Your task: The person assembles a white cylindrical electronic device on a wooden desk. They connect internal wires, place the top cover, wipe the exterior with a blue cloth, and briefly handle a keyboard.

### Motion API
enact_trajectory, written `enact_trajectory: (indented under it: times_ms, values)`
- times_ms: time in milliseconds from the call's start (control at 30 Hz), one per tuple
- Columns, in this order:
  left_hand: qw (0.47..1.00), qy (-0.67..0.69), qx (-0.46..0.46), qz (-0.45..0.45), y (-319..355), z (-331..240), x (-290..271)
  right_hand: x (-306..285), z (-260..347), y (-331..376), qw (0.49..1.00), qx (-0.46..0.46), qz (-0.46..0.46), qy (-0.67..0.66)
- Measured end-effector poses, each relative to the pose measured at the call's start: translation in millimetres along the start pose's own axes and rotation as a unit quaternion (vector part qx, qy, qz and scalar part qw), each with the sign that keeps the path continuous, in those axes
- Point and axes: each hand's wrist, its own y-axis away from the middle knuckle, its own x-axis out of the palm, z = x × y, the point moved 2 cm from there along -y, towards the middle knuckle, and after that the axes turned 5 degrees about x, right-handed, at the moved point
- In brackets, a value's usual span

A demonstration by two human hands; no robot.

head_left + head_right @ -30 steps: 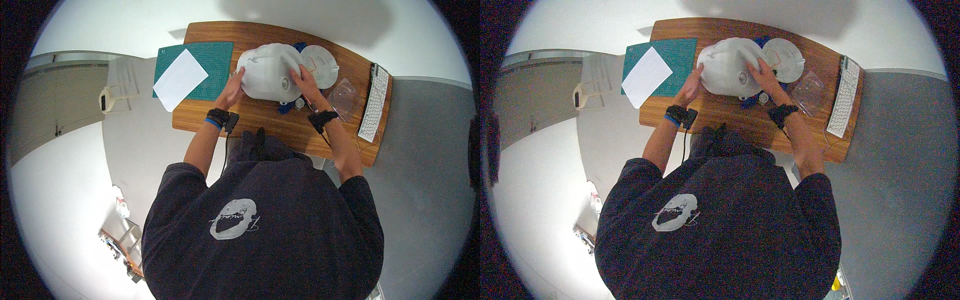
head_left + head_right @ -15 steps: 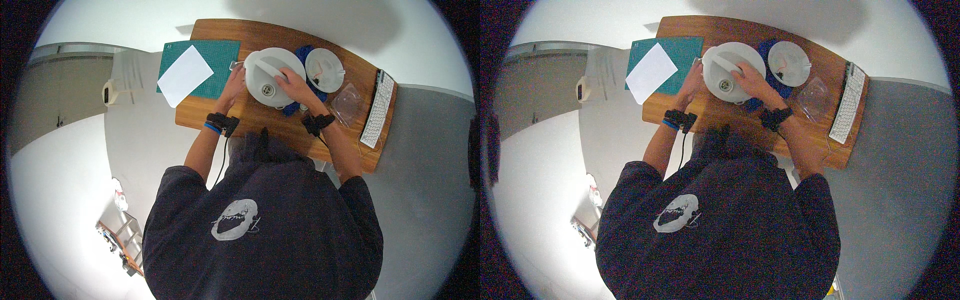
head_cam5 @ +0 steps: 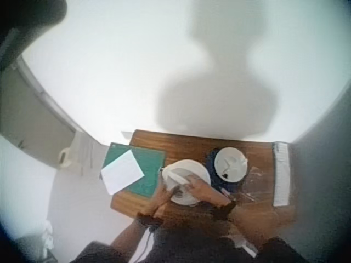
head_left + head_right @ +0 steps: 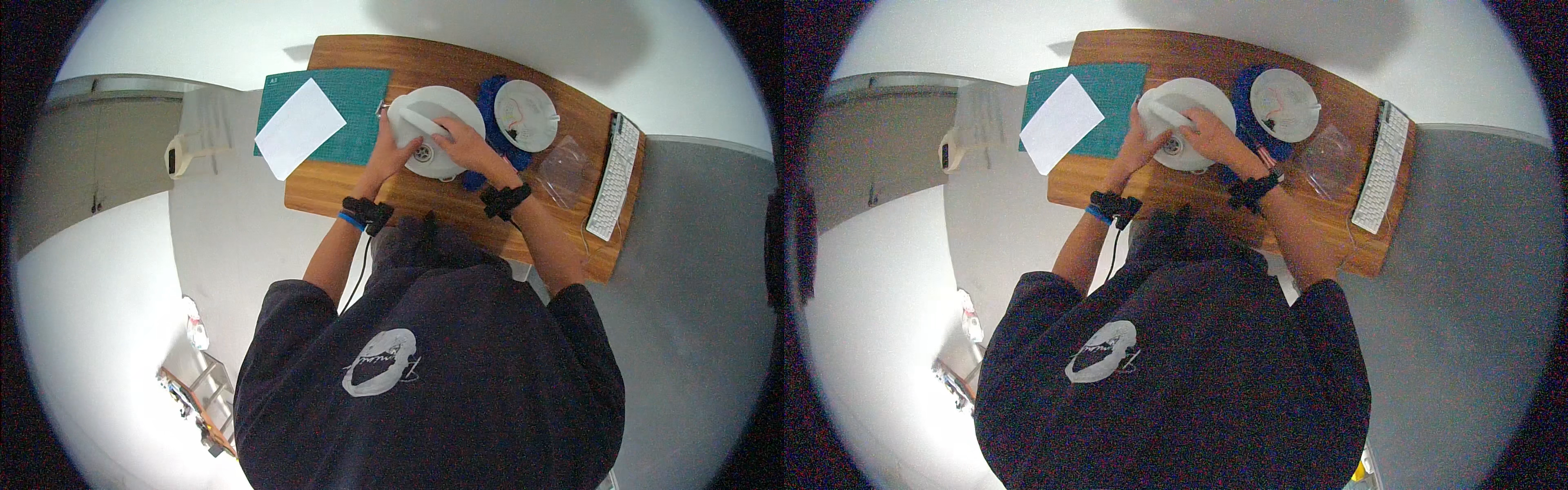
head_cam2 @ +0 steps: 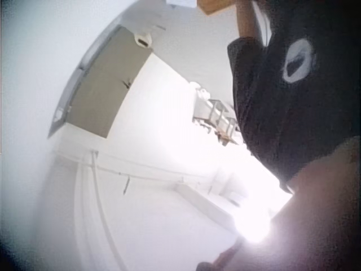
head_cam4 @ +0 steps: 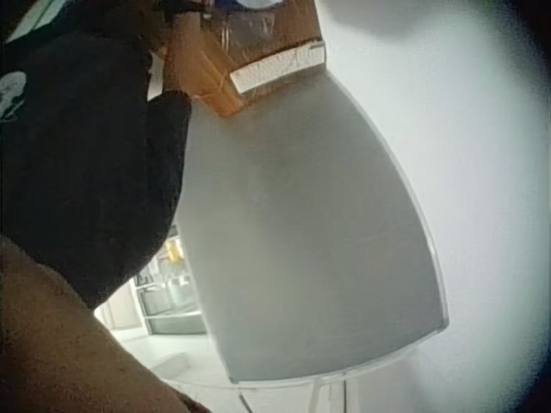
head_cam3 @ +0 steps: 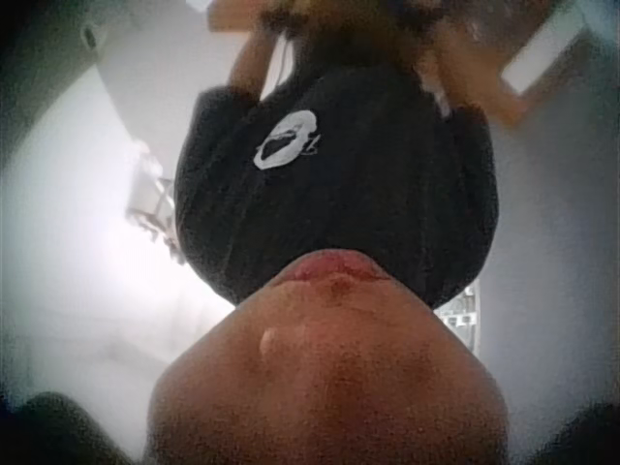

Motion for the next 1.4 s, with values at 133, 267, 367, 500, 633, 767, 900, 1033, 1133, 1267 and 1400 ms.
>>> enact_trajectory:
  times_ms: [133,267,367,500,633,767,900,1033,1133,1267,1400]
  values:
    - [0.999,-0.029,-0.002,-0.017,4,-2,-1,-33,0,5,0.995,-0.016,-0.089,-0.027]
    - [0.988,-0.144,0.019,-0.05,7,-23,-5,-69,-59,17,0.95,-0.043,-0.274,0.142]
    - [0.965,-0.257,0.042,-0.03,0,-44,1,-66,-146,48,0.931,0.168,-0.131,0.296]
    - [0.926,-0.35,0.138,0.027,-3,-85,16,-58,-161,75,0.964,0.165,-0.071,0.195]
    - [0.903,-0.381,0.166,0.107,0,-113,34,-63,-171,74,0.971,0.169,-0.065,0.159]
    - [0.911,-0.368,0.151,0.107,-7,-108,33,-66,-172,69,0.974,0.169,-0.048,0.142]
    - [0.921,-0.344,0.152,0.1,-6,-97,26,-68,-173,67,0.969,0.188,-0.022,0.159]
    - [0.922,-0.347,0.143,0.099,5,-88,15,-68,-163,71,0.969,0.208,-0.007,0.13]
    - [0.928,-0.329,0.14,0.103,7,-96,15,-65,-176,76,0.971,0.197,-0.039,0.13]
    - [0.927,-0.325,0.156,0.103,8,-99,9,-67,-167,72,0.972,0.202,-0.083,0.087]
    - [0.934,-0.299,0.161,0.11,4,-103,9,-80,-185,65,0.981,0.188,-0.043,0.029]
